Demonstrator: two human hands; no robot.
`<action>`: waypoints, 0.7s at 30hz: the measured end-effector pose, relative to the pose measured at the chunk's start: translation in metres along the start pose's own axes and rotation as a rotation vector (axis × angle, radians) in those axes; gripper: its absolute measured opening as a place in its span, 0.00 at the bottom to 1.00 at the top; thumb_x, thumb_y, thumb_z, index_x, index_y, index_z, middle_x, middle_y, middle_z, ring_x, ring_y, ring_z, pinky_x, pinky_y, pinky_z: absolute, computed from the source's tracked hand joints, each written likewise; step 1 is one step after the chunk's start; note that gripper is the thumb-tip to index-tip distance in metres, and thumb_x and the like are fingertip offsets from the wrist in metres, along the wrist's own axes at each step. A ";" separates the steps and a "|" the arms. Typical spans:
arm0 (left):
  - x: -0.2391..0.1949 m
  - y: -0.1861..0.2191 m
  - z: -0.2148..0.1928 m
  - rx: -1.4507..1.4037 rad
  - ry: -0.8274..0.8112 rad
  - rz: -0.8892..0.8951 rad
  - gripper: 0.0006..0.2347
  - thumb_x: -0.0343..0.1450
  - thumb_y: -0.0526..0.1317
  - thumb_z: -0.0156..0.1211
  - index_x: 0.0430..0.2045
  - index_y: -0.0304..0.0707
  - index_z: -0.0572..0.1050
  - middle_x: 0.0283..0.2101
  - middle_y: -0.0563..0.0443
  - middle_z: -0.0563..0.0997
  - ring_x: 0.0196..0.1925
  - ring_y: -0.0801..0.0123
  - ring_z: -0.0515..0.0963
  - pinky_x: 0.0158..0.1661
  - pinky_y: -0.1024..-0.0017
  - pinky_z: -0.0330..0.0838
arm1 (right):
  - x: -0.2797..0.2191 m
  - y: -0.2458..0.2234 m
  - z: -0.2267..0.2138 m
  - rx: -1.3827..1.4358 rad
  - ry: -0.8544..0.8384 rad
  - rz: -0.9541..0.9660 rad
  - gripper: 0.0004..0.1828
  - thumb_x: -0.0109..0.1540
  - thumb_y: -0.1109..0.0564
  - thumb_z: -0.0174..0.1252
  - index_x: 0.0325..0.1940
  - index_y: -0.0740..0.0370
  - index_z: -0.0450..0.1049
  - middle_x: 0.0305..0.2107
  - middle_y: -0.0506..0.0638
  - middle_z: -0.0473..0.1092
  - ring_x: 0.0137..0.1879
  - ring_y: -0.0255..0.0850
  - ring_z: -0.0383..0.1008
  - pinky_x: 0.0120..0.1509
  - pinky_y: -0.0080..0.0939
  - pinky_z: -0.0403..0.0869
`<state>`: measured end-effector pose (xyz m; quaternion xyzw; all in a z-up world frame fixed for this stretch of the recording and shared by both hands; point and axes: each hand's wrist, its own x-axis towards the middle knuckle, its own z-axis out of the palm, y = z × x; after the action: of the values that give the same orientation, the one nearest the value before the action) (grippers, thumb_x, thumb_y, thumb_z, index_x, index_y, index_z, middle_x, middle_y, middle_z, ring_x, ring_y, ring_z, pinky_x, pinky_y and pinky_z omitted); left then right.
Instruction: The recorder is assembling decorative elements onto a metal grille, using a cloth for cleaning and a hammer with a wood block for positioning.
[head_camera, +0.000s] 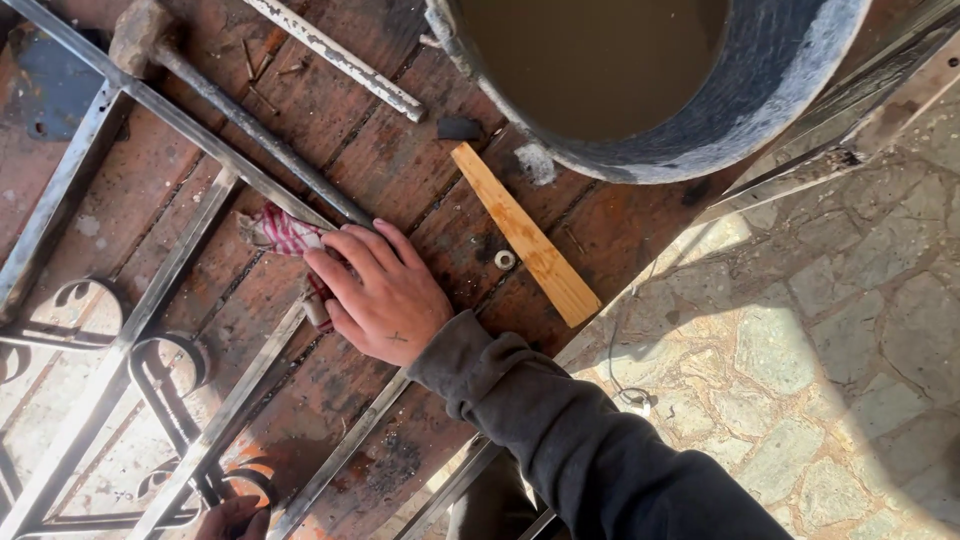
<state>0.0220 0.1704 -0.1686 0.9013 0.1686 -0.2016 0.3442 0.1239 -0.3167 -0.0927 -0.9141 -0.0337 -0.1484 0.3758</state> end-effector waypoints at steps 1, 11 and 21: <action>-0.004 -0.007 -0.006 -0.049 0.012 -0.015 0.09 0.69 0.30 0.65 0.43 0.34 0.80 0.39 0.42 0.85 0.43 0.65 0.85 0.50 0.69 0.78 | 0.001 0.001 0.001 0.007 -0.006 -0.004 0.32 0.64 0.49 0.61 0.70 0.59 0.63 0.63 0.57 0.62 0.73 0.53 0.61 0.82 0.64 0.55; -0.072 0.108 -0.014 0.331 -0.030 0.012 0.11 0.70 0.34 0.70 0.46 0.38 0.86 0.34 0.41 0.85 0.34 0.60 0.84 0.36 0.66 0.79 | -0.001 0.019 -0.013 0.052 0.116 -0.019 0.30 0.67 0.50 0.62 0.71 0.57 0.64 0.63 0.53 0.65 0.71 0.48 0.66 0.80 0.60 0.62; -0.113 0.099 0.031 -0.583 0.033 -0.037 0.16 0.69 0.26 0.62 0.52 0.26 0.77 0.42 0.46 0.83 0.42 0.74 0.81 0.44 0.77 0.75 | -0.049 0.059 -0.103 -0.451 0.086 0.302 0.32 0.59 0.59 0.69 0.68 0.57 0.70 0.54 0.57 0.72 0.57 0.57 0.74 0.59 0.54 0.74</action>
<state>-0.0390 0.0607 -0.0813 0.7644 0.2413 -0.1362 0.5822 0.0618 -0.4278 -0.0781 -0.9623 0.1527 -0.1329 0.1816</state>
